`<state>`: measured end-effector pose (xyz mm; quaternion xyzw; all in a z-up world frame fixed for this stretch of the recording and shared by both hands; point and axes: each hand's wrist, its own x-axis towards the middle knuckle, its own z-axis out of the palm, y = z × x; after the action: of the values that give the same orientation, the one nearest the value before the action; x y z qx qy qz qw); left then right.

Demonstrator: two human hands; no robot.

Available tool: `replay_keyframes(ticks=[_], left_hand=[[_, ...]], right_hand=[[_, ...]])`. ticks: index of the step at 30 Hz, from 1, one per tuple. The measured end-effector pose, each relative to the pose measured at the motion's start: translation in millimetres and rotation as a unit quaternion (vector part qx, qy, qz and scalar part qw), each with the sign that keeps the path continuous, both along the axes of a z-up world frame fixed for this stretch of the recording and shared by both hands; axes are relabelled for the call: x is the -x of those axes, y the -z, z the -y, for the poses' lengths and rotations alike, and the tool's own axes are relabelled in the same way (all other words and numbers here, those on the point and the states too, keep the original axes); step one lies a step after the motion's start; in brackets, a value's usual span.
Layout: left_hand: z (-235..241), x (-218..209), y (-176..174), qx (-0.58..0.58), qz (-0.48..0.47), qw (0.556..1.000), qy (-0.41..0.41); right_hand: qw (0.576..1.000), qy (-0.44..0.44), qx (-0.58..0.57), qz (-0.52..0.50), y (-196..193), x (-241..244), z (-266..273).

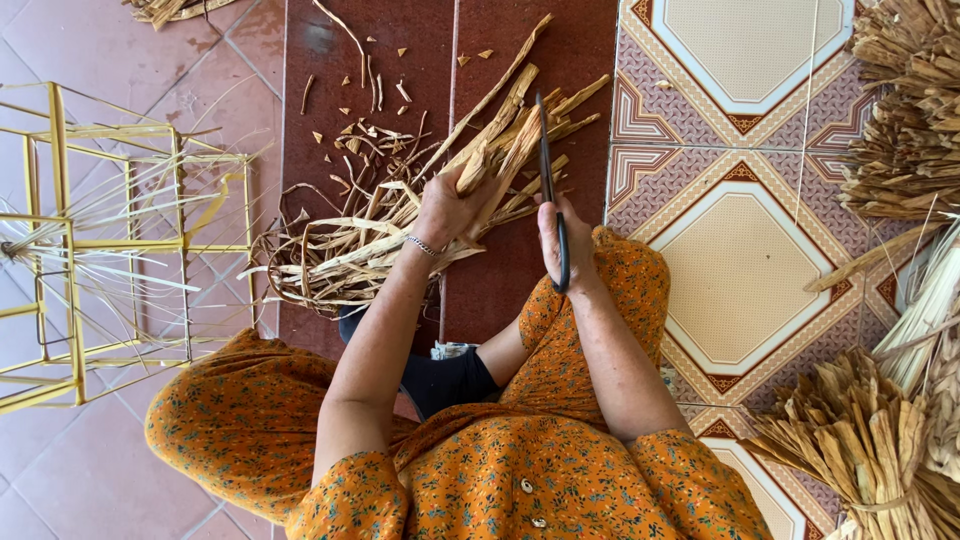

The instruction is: The person sits on a tiled floor and uses shears to trim bundles of dried plant strips. They repeatedly gather, align, and cut the strips, then set the trimmed bundles aside.

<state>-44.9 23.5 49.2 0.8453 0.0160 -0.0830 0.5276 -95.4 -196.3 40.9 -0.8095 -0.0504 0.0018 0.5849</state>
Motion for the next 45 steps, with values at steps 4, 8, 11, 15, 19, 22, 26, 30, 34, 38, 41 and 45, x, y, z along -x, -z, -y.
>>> replay_keyframes(ticks=[4,8,11,15,19,22,26,30,34,38,41,45], left_hand=[[2.9,-6.7,1.3,0.046,0.02,0.998,-0.032],[0.5,-16.6,11.3,0.246,0.007,0.969,-0.03],[-2.8,-13.7,19.4,0.26,-0.023,0.964,-0.055],[-6.3,-12.6,8.8,0.315,-0.021,0.945,-0.08],[-38.0,-13.1,-30.2,0.43,0.001,0.894,-0.124],[-75.0,-9.5,-69.7,0.423,0.099,0.896,-0.089],[-108.9,8.5,-114.9,0.312,0.123,0.923,-0.188],[-145.1,26.3,-153.1,0.173,0.192,0.954,-0.15],[-184.6,30.5,-177.5,0.291,0.285,0.908,-0.093],[-215.6,38.9,-190.4,0.02,0.386,0.887,-0.253],[-206.2,25.7,-177.4,-0.005,0.373,0.901,-0.221],[-154.6,-24.4,-124.0,-0.128,0.297,0.933,-0.158]], right_hand=[[0.997,-0.03,0.06,-0.033,-5.9,9.2,-11.5],[0.993,-0.031,0.113,0.006,-4.8,15.1,-15.7],[0.994,-0.016,0.102,0.023,2.8,17.4,-15.6],[0.996,0.008,-0.086,-0.017,6.3,9.3,-14.2],[0.976,0.104,-0.163,-0.1,-4.5,-1.3,6.0],[0.966,0.116,-0.15,-0.176,-10.9,-5.6,14.1],[0.968,-0.018,-0.078,-0.24,-4.3,-7.6,0.7],[0.925,-0.144,0.134,-0.324,6.4,-12.2,-26.0],[0.936,-0.143,0.264,-0.181,9.8,-14.9,-33.1],[0.934,-0.145,0.255,-0.203,10.7,-6.1,-36.1],[0.932,-0.135,0.255,-0.222,7.5,-9.9,-37.2],[0.919,-0.139,0.173,-0.325,3.2,-11.5,-35.8]])
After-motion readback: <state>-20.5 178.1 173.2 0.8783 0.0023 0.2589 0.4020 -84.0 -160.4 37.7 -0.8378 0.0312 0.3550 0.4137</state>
